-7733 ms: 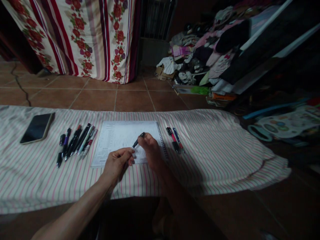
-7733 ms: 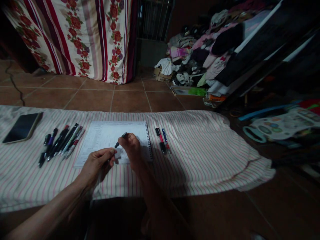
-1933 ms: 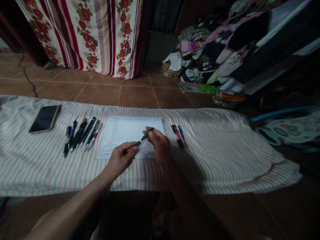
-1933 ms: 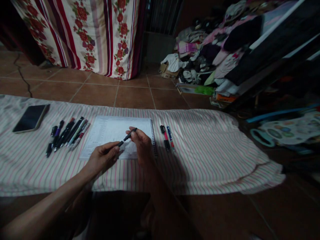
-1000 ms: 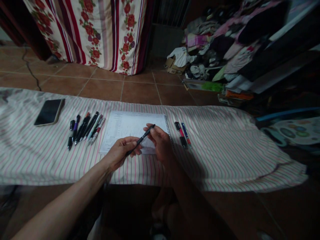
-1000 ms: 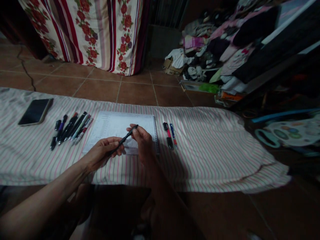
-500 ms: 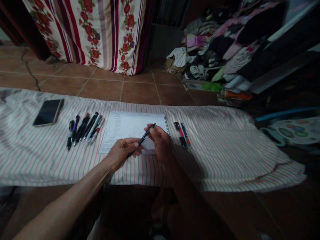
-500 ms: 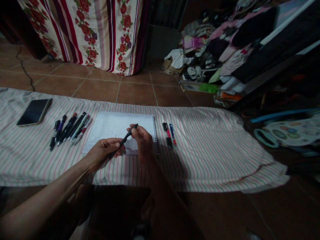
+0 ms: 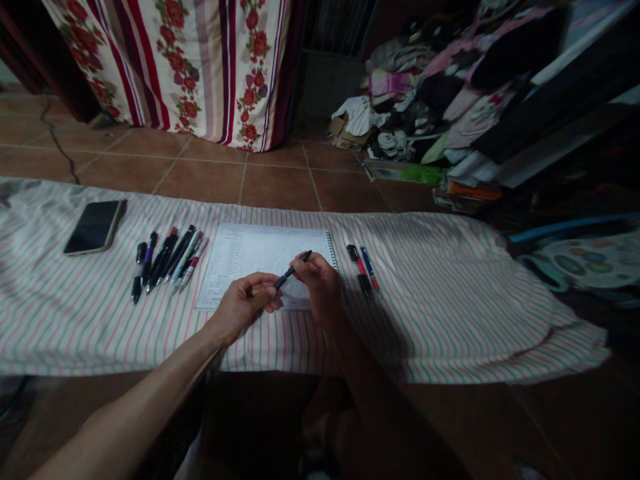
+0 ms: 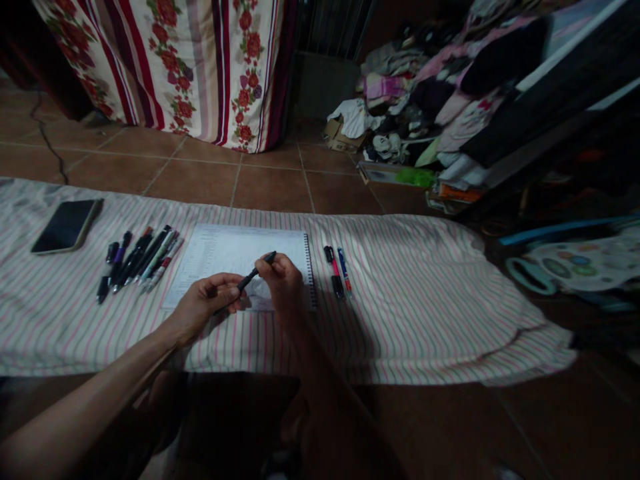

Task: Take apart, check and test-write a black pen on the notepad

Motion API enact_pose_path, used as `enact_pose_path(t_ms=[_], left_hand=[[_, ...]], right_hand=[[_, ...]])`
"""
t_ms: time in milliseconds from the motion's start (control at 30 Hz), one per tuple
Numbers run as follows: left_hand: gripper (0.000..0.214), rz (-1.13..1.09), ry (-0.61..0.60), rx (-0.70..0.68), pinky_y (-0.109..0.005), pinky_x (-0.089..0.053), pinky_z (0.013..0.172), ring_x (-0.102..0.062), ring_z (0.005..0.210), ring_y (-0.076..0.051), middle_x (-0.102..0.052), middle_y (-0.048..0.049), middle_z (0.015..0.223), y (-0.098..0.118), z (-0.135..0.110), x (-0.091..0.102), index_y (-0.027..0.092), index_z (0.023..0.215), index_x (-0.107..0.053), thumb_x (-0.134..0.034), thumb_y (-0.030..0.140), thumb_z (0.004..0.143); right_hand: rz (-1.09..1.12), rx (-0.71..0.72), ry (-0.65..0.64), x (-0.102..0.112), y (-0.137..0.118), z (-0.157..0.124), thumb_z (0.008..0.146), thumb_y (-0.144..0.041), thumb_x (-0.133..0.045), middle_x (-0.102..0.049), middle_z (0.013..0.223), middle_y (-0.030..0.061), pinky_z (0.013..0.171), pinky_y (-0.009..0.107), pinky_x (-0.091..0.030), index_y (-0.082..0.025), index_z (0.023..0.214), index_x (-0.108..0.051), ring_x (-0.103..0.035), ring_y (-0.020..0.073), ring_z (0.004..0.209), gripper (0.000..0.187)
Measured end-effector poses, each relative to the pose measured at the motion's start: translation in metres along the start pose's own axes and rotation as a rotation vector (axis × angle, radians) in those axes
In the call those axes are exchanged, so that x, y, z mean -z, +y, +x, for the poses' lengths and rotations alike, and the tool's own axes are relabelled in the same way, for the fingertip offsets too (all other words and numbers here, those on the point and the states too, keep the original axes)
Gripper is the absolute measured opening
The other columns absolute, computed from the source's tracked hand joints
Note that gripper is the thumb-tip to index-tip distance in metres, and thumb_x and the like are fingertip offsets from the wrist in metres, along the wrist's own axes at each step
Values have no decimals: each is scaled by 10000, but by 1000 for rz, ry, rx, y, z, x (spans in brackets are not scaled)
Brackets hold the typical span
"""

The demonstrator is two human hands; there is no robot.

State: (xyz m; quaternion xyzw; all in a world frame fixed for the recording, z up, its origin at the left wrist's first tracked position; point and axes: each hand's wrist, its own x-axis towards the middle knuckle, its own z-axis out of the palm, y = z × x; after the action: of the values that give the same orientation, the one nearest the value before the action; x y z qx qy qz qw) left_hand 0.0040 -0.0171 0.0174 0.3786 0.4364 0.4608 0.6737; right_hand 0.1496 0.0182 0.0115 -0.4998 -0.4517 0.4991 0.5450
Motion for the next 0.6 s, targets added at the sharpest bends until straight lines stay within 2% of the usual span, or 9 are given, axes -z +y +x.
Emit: enact_pose_path(t_ms=[133,267,433,600], left_hand=[[304,10,12,-16,-226,-409,563,-541,536,-89,-617,0,587,0,0,-2,118,859,-633,-739,296,636],[316,17,-35,-54,-227,-396,550,-528,532,-84,-598,14,603,-2,0,-3,126,876,-626,-742,284,628],[356,71,-11,-45,-253,-393,563,-516,538,-96,-604,1,602,-3,0,-3,110,943,-634,-718,284,644],[307,112,19,-30,-247,-385,561,-510,543,-97,-603,4,579,-3,1,-4,113,888,-646,-714,264,629]], right_hand=[[18,-9,6,-2,1,-1,646,-390,-666,-484,530,-74,507,194,-369,-194,693,-526,-440,75,501,245],[66,-47,-6,-4,1,-2,624,-387,-688,-459,536,-81,504,183,-369,-194,675,-497,-422,64,497,276],[50,-60,-1,-6,1,-1,620,-392,-682,-515,590,-59,546,206,-404,-187,755,-562,-460,80,535,272],[-36,-40,33,-5,3,-2,626,-427,-664,-557,618,-28,573,226,-425,-174,743,-618,-499,104,576,282]])
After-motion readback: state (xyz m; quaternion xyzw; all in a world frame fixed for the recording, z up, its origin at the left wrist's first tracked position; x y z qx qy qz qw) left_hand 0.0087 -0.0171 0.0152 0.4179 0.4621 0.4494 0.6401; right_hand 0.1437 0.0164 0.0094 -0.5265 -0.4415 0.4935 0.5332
